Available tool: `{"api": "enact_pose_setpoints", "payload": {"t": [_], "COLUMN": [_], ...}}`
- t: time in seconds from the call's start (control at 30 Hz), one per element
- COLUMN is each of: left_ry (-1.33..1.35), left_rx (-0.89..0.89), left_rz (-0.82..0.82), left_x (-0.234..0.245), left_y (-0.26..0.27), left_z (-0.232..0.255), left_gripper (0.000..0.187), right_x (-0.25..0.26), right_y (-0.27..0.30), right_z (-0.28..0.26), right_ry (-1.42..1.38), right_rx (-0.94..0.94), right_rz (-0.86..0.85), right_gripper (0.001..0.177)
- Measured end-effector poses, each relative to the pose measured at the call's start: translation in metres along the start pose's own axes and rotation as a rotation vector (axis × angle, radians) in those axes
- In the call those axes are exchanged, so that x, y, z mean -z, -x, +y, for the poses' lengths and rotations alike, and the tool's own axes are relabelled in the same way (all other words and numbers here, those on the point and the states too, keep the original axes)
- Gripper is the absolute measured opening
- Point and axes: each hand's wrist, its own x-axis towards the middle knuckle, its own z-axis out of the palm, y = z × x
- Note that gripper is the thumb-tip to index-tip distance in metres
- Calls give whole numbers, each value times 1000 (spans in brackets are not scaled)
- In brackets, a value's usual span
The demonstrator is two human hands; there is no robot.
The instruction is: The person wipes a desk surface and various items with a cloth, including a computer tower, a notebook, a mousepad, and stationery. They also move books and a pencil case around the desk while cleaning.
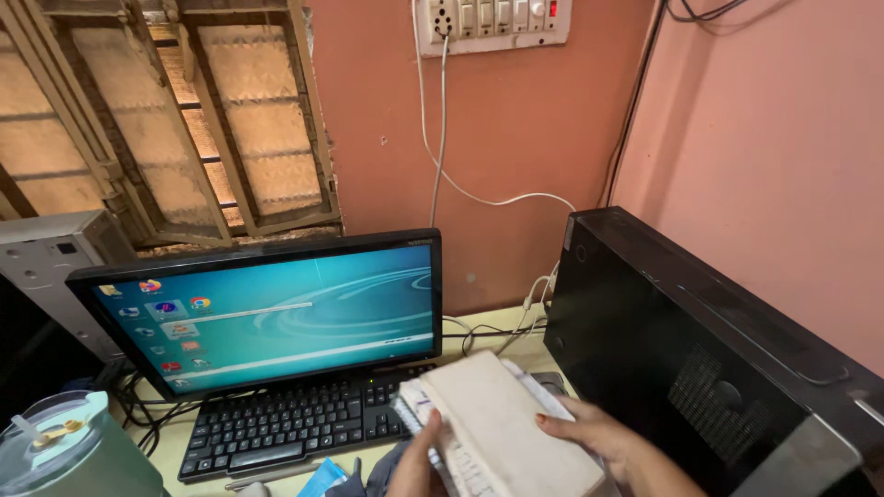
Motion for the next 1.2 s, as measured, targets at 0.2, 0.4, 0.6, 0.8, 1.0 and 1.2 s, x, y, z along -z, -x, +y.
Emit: {"api": "enact_pose_setpoints", "payload": {"t": [0.2, 0.4, 0.6, 0.8, 1.0, 1.2], "left_ry": [-82, -530, -589, -430, -145, -353], "left_rx": [-378, -742, -1043, -780, -653, -400], "left_rz": [-14, 171, -34, -185, -379, -466], "left_x": [67, 124, 95, -80, -215, -314], "left_y": [-126, -139, -10, 141, 172, 63], "left_z": [-59, -14, 113, 163, 153, 97], "left_gripper": [40, 33, 40, 40, 30, 50], "right_x": [54, 89, 45, -50, 3, 118], "right_y": [-85, -131, -98, 41, 149, 157], "right_z": [75, 108, 51, -105, -223, -276], "right_ry": [-164, 158, 942, 65, -17, 253], "right_rx": [-136, 173, 502, 728, 749, 679], "right_rz": [81, 152, 404, -205, -127, 345], "right_gripper": [75, 83, 96, 91, 91, 64]}}
